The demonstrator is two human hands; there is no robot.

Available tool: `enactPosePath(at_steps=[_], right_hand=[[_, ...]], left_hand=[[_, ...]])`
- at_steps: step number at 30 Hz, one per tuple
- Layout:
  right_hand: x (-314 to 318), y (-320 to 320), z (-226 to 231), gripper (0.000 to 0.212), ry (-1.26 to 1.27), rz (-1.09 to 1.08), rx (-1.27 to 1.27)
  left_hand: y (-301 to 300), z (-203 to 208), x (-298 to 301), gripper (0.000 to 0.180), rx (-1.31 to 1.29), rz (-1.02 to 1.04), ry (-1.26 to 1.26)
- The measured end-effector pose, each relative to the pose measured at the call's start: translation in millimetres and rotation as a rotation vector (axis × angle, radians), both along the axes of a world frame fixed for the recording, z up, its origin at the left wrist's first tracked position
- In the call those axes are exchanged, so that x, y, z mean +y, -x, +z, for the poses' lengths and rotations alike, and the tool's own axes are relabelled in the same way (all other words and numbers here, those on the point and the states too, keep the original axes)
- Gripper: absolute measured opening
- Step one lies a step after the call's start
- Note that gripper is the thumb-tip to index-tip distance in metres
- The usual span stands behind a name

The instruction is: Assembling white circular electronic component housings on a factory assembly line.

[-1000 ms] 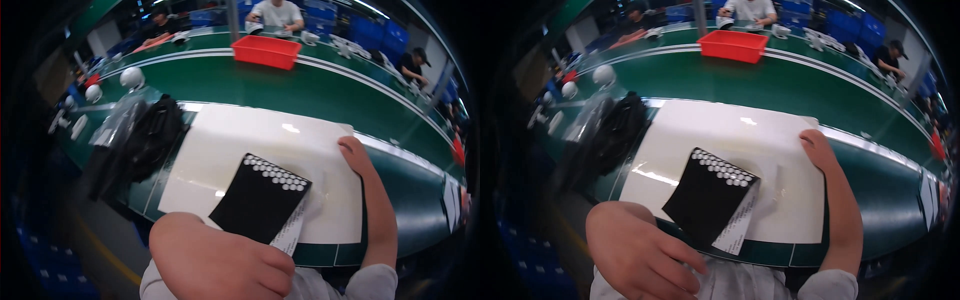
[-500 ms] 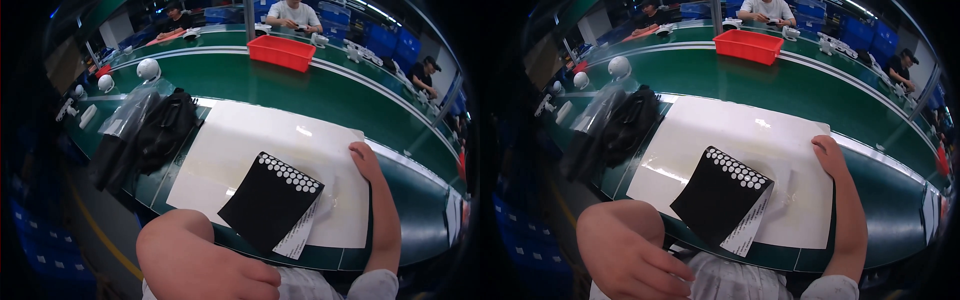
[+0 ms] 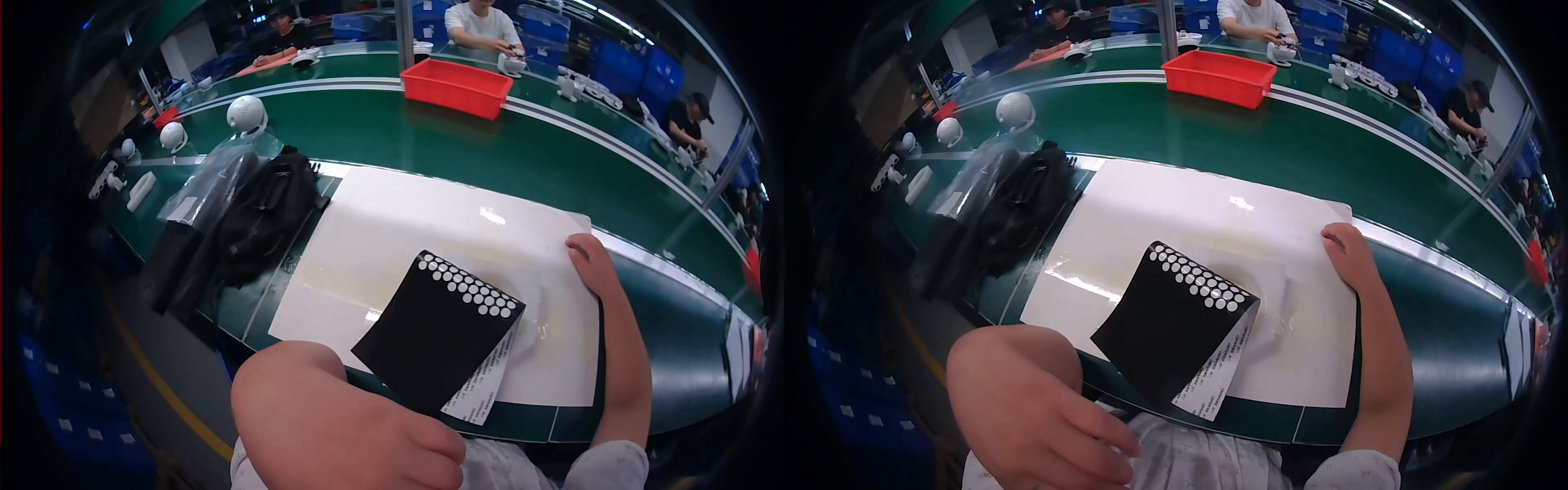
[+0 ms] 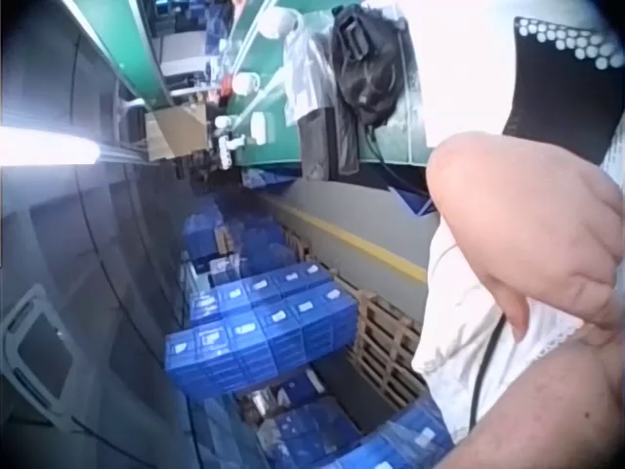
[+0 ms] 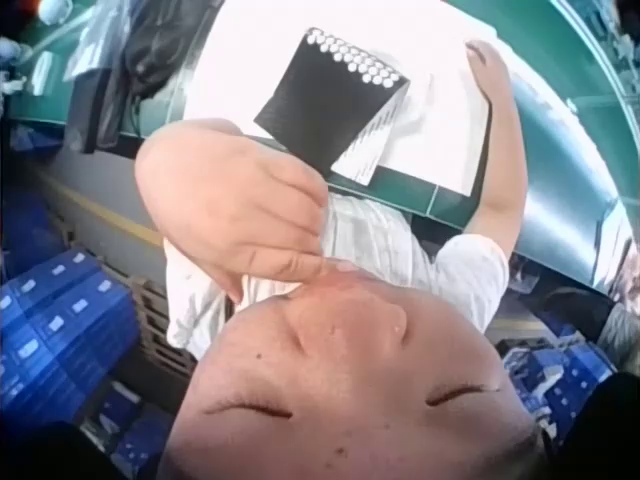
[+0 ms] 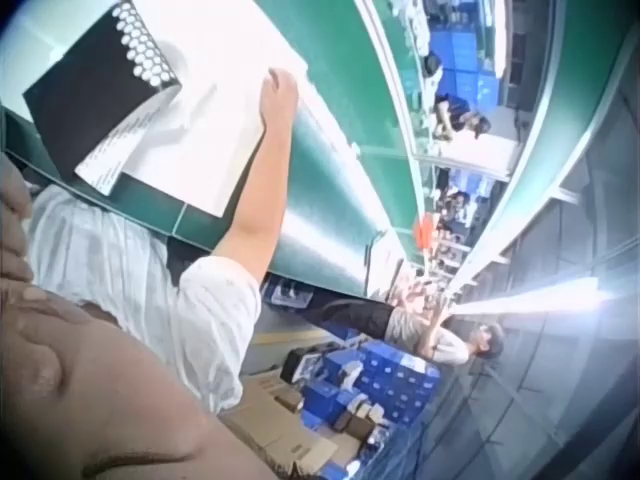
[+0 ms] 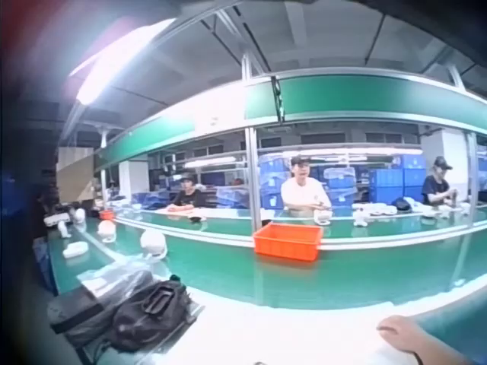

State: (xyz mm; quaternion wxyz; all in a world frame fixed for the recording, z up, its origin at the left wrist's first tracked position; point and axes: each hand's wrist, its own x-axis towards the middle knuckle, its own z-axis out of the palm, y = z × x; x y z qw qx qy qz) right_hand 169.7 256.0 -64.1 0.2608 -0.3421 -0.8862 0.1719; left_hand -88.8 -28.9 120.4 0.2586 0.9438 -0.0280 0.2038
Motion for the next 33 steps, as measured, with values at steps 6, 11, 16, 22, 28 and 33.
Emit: enactPosePath(at_steps=[6,11,16,22,28,33], right_hand=[[-1,0,1,0.016,0.011,0.003,0.03],[1,5,-2,0.015,-0.018,0.024,0.022],[2,-6,-4,0.015,-0.009,-0.038,0.014],[0,-1,0,0.016,0.024,-0.002,0.008],[-3,3,2,0.016,0.048,-0.01,0.024],[-1,0,0,0.015,0.029,-0.006,0.018]], left_hand=[[5,0,1,0.052,-0.053,-0.064,-0.028],[11,5,-4,0.05,-0.064,-0.075,-0.017],[16,-2,4,0.05,-0.095,-0.128,0.021],[10,2,-3,0.05,-0.084,-0.116,0.022],[9,4,-9,0.048,-0.096,-0.095,0.005],[9,2,-3,0.048,-0.092,-0.114,0.001]])
